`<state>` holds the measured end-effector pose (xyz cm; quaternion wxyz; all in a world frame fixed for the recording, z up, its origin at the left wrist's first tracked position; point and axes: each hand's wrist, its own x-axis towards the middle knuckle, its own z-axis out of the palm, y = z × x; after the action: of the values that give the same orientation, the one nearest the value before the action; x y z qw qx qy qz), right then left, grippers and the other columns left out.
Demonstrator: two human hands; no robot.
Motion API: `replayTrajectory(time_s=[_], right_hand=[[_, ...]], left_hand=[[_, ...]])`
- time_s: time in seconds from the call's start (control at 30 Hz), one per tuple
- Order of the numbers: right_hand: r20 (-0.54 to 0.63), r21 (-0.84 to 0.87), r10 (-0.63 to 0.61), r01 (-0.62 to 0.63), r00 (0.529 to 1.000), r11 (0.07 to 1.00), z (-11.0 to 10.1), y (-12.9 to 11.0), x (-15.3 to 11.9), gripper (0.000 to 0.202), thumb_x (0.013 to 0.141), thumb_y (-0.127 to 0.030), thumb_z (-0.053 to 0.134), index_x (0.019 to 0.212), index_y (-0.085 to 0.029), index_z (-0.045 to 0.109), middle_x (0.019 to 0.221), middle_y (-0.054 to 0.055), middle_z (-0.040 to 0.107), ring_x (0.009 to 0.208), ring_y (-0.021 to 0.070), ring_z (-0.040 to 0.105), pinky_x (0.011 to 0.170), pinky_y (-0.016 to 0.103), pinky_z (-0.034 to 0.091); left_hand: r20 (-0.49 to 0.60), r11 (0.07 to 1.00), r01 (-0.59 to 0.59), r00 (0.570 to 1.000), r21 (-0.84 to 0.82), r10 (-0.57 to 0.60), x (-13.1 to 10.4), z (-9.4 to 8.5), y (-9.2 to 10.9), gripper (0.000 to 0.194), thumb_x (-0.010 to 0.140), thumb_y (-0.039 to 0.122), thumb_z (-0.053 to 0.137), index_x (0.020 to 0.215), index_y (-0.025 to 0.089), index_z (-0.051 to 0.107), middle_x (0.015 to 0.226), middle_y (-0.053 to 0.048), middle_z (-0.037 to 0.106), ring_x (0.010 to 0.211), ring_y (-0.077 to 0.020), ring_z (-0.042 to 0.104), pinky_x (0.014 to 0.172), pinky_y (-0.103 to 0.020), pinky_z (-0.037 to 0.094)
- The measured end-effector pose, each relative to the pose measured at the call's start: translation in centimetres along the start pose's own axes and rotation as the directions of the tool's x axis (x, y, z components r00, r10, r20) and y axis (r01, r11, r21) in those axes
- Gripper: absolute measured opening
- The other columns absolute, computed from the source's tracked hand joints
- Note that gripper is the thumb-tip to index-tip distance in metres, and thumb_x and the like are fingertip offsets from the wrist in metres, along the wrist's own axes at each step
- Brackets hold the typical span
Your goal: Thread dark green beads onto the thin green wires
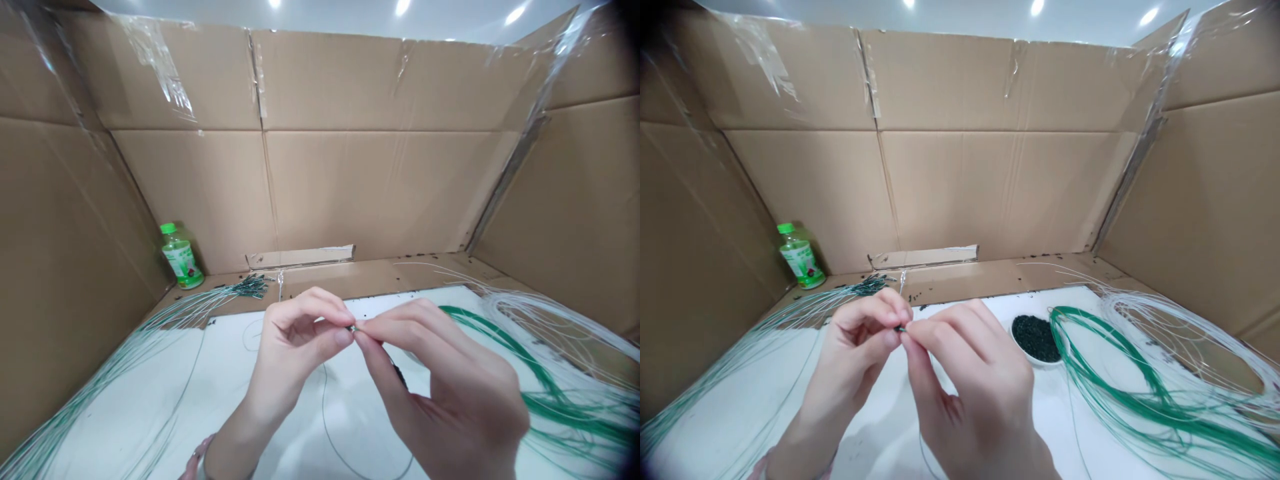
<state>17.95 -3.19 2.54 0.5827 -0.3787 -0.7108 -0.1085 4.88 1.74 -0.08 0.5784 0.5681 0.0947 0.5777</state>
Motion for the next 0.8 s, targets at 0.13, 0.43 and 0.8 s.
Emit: replayTrajectory(time_s=[0.13,0.43,0.8], right_hand=[[0.001,-0.011,-0.007,0.007,1.0,1.0,-0.2,0.1,0.0,0.015,0.073,-0.001,0.061,0.067,-0.015,0.062,0.06,-0.001,0.061,0.058,0.007,0.053,0.054,0.017,0.045],[0.028,0.026,-0.004,0.004,1.0,1.0,-0.2,0.4,0.2,0.016,0.071,-0.002,0.065,0.065,-0.016,0.061,0.058,-0.002,0.063,0.056,0.0075,0.054,0.053,0.018,0.046],[-0.039,0.116,-0.02,0.025,0.999,0.993,0.3,0.0,0.3,0.02,0.066,0.004,0.065,0.064,-0.016,0.059,0.056,-0.003,0.062,0.052,0.0073,0.052,0.05,0.019,0.046]], left_hand=[[0.0,0.999,0.038,0.999,-0.03,-0.038,0.1,0.1,-0.2,0.016,0.075,0.011,0.069,0.079,0.026,0.073,0.079,0.003,0.061,0.076,-0.0035,0.06,0.071,-0.011,0.051],[0.053,0.976,0.019,0.998,0.215,-0.031,0.4,-0.7,1.4,0.019,0.07,0.008,0.072,0.077,0.025,0.076,0.073,-0.001,0.066,0.066,-0.0072,0.06,0.06,-0.014,0.051],[-0.028,0.944,-0.03,0.999,0.328,0.042,0.2,-0.4,1.3,0.009,0.074,0.012,0.068,0.075,0.02,0.072,0.071,-0.003,0.069,0.066,-0.011,0.064,0.06,-0.018,0.054]])
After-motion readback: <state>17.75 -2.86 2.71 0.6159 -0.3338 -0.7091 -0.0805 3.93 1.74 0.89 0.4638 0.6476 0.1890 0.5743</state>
